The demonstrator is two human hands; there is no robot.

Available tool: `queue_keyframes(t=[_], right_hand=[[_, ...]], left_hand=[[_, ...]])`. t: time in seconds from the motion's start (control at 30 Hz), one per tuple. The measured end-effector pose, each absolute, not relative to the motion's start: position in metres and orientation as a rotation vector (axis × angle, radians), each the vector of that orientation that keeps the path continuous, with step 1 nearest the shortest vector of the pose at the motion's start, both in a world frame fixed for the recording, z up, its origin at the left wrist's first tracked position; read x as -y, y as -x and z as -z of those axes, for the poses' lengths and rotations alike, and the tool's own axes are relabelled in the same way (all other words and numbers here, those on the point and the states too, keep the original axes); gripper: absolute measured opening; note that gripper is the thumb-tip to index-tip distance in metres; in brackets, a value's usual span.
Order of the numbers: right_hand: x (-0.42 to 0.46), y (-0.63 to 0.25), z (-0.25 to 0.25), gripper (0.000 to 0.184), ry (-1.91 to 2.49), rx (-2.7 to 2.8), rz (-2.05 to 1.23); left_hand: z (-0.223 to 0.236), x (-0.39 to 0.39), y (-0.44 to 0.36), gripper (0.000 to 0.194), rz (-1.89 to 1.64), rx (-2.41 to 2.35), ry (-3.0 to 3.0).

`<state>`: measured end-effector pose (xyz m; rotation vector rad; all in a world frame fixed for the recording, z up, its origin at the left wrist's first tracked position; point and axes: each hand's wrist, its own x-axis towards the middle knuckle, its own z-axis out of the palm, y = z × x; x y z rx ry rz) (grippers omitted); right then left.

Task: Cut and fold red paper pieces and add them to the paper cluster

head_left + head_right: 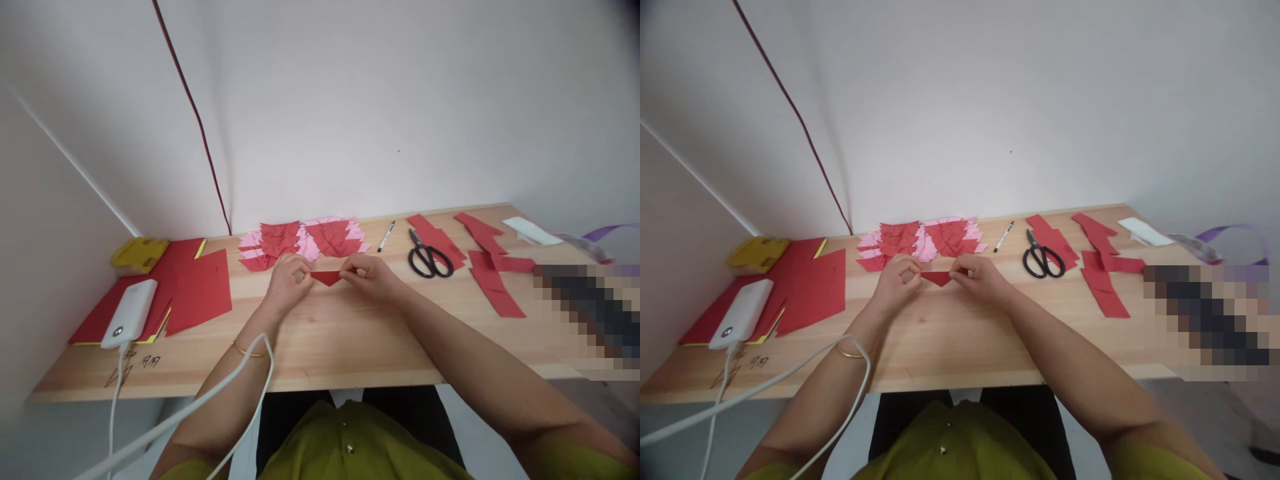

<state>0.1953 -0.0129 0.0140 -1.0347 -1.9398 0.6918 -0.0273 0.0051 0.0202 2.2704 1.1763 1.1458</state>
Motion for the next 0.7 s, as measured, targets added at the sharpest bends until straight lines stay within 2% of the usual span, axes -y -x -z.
queue_keyframes(t=[0.27,0.47,0.57,0.7], right_hand=[[0.015,-0.194,-0.016,0.025,1.072,1.810,-0.987],[0.010,-0.198,-0.012,0.027,1.078,1.705,-1.090],[0.009,-0.199,-0.011,0.029,1.108,1.676,-1.090],[0.011,-0.195,-0.012,0.023,1.115,1.736,-1.019]], left_hand=[[-0.026,-0.005,0.033,0.007,-1.080,-1.077,-1.786],[-0.015,-0.006,0.029,0.020,-1.205,-0.945,-1.323],[-0.015,-0.001,0.022,0.028,-1.138,-0.893,-1.288],[-0.016,0.006,0.013,0.021,-1.119,-1.027,-1.439]])
